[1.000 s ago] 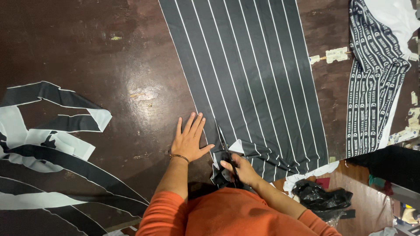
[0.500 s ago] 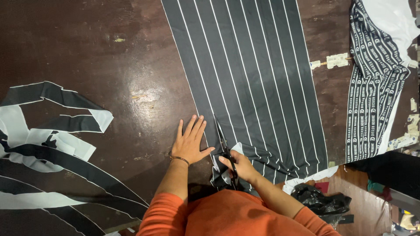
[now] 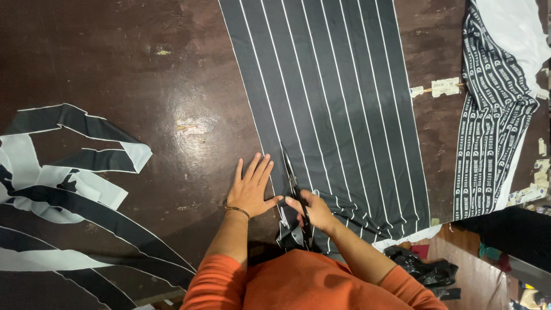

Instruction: The person cuts a large piece of black and white striped fabric into long strips using shears. They repeatedly fold and reposition the fabric on a wooden table to continue cutting along the stripes.

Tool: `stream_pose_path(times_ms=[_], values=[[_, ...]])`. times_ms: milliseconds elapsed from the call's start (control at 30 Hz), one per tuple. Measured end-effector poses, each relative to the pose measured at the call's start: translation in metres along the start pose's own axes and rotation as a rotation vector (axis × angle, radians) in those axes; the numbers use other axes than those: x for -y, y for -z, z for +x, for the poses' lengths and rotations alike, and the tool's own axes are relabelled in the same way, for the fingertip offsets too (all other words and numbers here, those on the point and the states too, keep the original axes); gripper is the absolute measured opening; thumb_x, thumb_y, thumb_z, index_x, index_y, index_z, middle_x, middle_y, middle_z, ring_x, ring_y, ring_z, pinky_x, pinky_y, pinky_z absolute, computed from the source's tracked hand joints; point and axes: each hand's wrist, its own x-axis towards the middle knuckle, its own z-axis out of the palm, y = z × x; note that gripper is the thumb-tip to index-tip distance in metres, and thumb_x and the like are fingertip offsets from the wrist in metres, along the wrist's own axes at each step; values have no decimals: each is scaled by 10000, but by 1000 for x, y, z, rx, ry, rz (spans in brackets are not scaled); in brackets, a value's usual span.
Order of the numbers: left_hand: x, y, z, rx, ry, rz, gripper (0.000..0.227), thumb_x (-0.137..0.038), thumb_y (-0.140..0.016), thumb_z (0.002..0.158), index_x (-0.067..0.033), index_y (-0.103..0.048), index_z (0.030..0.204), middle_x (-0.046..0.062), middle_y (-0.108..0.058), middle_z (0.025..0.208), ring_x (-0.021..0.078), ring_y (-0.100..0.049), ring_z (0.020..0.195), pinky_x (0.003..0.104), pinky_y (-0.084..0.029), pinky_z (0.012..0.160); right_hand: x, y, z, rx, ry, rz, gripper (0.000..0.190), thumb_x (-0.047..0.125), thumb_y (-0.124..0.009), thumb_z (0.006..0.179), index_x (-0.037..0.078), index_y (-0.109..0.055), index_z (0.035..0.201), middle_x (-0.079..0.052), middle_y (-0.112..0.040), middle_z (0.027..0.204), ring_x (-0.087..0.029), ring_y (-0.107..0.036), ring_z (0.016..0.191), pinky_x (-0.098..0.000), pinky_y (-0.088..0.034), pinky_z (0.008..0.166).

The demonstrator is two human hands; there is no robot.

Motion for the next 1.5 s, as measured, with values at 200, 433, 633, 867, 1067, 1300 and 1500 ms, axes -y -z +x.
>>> stream_pose_path(times_ms=[200, 433, 633, 867, 1067, 1300, 1500], values=[[1, -5, 0, -28, -9, 29, 1041, -793, -527, 779, -159, -274, 1565, 20, -189, 1680, 222, -103, 1556, 586, -67, 1262, -11, 2, 23, 14, 25, 2, 448, 494, -731, 860, 54, -651, 897, -164, -678, 607, -234, -703, 507, -275, -549, 521], [1, -7, 1, -83, -14, 4, 1048, -780, -564, 761, -156, -289, 1558, 26, -223, 1669, 230, -139, 1549, 585, -79, 1260, 1, 5, 25, 7, 23, 27, 479, 512, -755, 840, 47, -648, 888, -177, -675, 604, -239, -699, 496, -279, -551, 504], [1, -7, 0, -135, -12, 6, 1052, -763, -596, 738, -162, -306, 1551, 13, -235, 1666, 222, -145, 1548, 579, -78, 1262, 2, 8, 36, 11, 50, -22, 481, 530, -739, 844, 60, -638, 844, -166, -684, 605, -234, -706, 497, -270, -546, 520], [2, -6, 1, -167, -28, -13, 1046, -754, -604, 731, -147, -335, 1540, 34, -265, 1656, 237, -172, 1544, 588, -100, 1253, 12, 8, 38, -8, 41, 5, 458, 498, -756, 840, 56, -634, 846, -171, -665, 593, -239, -694, 487, -261, -529, 487], [2, -5, 1, -112, -23, 0, 1053, -756, -600, 727, -148, -330, 1542, 34, -254, 1658, 239, -160, 1547, 592, -93, 1252, 19, 6, 43, -29, 59, 21, 453, 487, -761, 839, 50, -641, 837, -174, -661, 582, -236, -685, 467, -252, -518, 456], [1, 0, 0, -89, -19, -5, 1037, -738, -606, 729, -146, -338, 1537, 35, -249, 1658, 242, -153, 1546, 591, -88, 1249, 37, 5, 42, -43, 60, 43, 461, 491, -767, 829, 46, -646, 828, -171, -653, 573, -233, -677, 457, -247, -505, 436], [2, 1, 0, -60, -24, 2, 1027, -741, -585, 749, -143, -323, 1541, 37, -231, 1662, 246, -134, 1549, 594, -77, 1251, 28, 5, 57, -75, 68, 29, 442, 459, -774, 833, 34, -650, 822, -166, -647, 556, -229, -673, 442, -237, -508, 430]])
